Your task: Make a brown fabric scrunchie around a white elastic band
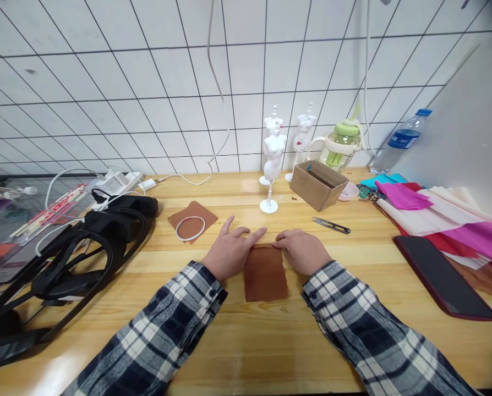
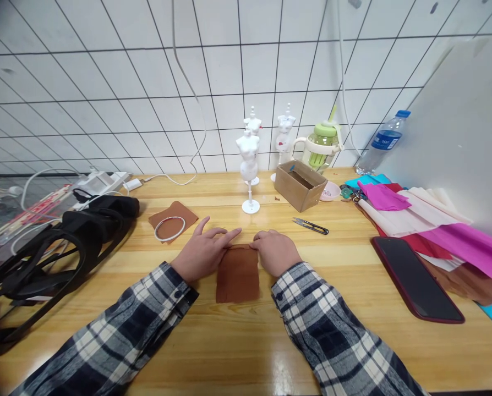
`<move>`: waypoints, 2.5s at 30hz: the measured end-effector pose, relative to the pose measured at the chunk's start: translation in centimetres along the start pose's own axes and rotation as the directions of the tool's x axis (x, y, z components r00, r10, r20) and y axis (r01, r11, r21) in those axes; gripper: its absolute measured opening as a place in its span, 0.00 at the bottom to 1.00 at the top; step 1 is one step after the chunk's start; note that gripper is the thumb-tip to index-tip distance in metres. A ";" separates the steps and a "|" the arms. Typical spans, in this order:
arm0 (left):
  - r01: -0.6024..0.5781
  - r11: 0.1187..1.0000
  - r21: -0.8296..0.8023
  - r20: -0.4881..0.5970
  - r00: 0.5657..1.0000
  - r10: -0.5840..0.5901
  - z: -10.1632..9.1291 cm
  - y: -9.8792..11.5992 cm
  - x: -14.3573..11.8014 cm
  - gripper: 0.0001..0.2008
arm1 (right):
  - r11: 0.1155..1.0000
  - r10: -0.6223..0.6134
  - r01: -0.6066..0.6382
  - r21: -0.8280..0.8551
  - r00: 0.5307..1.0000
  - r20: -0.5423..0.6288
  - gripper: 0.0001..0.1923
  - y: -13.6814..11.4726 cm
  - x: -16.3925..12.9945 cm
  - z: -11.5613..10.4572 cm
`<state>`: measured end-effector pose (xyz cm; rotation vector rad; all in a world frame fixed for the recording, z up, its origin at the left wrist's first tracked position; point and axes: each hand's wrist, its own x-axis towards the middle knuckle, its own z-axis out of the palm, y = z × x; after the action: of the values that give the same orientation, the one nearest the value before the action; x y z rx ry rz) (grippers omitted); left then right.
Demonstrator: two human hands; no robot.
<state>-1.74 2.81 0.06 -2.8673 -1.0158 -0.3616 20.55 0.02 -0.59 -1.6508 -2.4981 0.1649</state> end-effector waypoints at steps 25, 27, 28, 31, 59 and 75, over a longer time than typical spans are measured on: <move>0.179 0.827 -0.533 0.048 0.982 -0.181 0.8 -1.9 -0.5 0.36 | 0.918 0.122 -0.053 0.393 0.981 -0.152 0.00 -1.0 0.4 0.7; 0.163 0.841 -0.516 0.027 0.984 -0.174 0.6 -1.7 -0.5 0.32 | 0.921 0.104 -0.032 0.389 0.981 -0.166 0.00 -1.2 0.4 0.7; 0.153 0.843 -0.516 0.016 0.986 -0.169 0.6 -1.6 -0.5 0.32 | 0.921 0.094 -0.022 0.389 0.981 -0.167 0.00 -1.2 0.4 0.7; 0.140 0.838 -0.528 -0.007 0.986 -0.169 0.6 -1.4 -0.4 0.39 | 0.907 0.148 -0.057 0.418 0.971 -0.188 0.02 -0.4 0.3 0.7; 0.033 0.923 -0.383 -0.109 0.991 -0.081 0.4 0.3 -0.2 0.59 | 0.973 0.084 -0.047 0.226 0.984 -0.157 0.03 1.4 0.8 1.2; 0.161 0.941 -0.298 0.036 0.987 -0.157 0.7 0.3 0.2 0.37 | 0.956 -0.001 0.032 0.292 0.994 -0.108 0.04 1.8 0.6 1.2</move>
<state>-1.25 2.79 -0.54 -3.0588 -1.3037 -0.5575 21.73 1.27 -2.02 -1.4774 -2.2768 0.4125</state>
